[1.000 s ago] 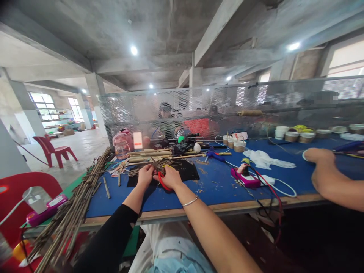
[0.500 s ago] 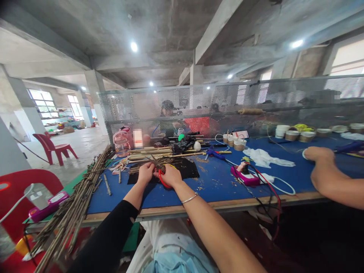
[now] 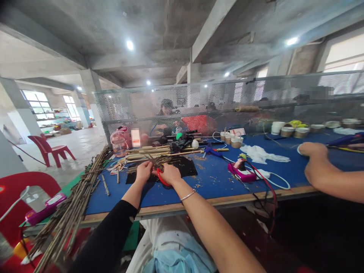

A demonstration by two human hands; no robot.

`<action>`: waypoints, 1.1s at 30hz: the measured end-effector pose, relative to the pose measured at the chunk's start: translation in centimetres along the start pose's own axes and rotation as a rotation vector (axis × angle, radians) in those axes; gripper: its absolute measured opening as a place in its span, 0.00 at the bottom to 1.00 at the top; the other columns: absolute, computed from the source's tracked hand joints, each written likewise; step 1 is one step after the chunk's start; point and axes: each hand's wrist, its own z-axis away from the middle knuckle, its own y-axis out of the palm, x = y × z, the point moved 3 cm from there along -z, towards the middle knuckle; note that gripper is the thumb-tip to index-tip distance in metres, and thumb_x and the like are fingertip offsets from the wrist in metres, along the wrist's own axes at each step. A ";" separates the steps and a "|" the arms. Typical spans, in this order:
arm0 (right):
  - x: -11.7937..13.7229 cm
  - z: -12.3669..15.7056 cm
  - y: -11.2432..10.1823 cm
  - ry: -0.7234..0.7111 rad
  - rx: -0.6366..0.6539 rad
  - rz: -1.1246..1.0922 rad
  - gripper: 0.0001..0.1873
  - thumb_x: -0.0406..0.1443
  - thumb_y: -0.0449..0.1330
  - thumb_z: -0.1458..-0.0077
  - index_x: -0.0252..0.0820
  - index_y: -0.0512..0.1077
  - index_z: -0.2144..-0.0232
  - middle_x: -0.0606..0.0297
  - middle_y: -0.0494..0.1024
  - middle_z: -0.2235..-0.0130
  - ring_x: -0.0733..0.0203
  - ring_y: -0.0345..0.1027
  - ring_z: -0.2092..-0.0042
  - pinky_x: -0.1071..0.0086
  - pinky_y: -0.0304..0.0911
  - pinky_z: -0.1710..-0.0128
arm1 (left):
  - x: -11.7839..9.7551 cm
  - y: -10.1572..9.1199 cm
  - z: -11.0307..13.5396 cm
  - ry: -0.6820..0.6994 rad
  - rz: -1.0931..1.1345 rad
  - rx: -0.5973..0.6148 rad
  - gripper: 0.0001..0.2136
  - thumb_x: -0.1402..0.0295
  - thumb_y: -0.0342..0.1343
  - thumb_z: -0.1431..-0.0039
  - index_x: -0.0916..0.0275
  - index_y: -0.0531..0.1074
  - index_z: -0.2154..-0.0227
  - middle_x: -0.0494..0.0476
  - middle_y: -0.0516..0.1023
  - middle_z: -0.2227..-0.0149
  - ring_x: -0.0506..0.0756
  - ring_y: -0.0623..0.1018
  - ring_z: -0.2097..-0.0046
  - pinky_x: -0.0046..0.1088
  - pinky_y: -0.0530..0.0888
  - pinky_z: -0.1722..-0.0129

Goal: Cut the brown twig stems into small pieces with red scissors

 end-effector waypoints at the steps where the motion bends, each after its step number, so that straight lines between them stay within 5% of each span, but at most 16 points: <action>1: 0.0 0.0 0.0 0.005 0.011 0.000 0.34 0.63 0.48 0.57 0.41 0.68 0.65 0.55 0.76 0.63 0.51 0.70 0.60 0.67 0.59 0.66 | 0.0 0.0 0.0 -0.013 0.017 -0.002 0.10 0.66 0.51 0.51 0.67 0.74 0.73 0.50 0.69 0.83 0.48 0.68 0.80 0.22 0.64 0.78; 13: -1.2 -0.5 -0.3 0.090 -0.078 -0.095 0.31 0.61 0.47 0.54 0.42 0.67 0.65 0.59 0.76 0.66 0.55 0.70 0.62 0.70 0.56 0.68 | 0.9 0.7 0.1 -0.209 0.332 -0.050 0.08 0.67 0.59 0.56 0.67 0.71 0.74 0.52 0.71 0.79 0.47 0.71 0.77 0.23 0.70 0.74; 23: -0.4 -0.1 -0.1 -0.108 -0.020 -0.159 0.27 0.57 0.53 0.54 0.43 0.67 0.61 0.61 0.74 0.60 0.57 0.68 0.59 0.71 0.56 0.67 | 0.5 0.1 -0.1 -0.212 0.400 -0.107 0.09 0.68 0.60 0.58 0.68 0.73 0.72 0.55 0.76 0.75 0.50 0.75 0.71 0.23 0.70 0.72; 33: -0.1 0.0 -0.1 -0.112 -0.003 -0.107 0.29 0.57 0.53 0.54 0.41 0.67 0.60 0.58 0.73 0.58 0.55 0.67 0.57 0.70 0.56 0.64 | 0.8 0.4 -0.1 -0.200 0.426 -0.051 0.10 0.70 0.62 0.62 0.69 0.73 0.74 0.56 0.76 0.75 0.49 0.74 0.73 0.23 0.69 0.73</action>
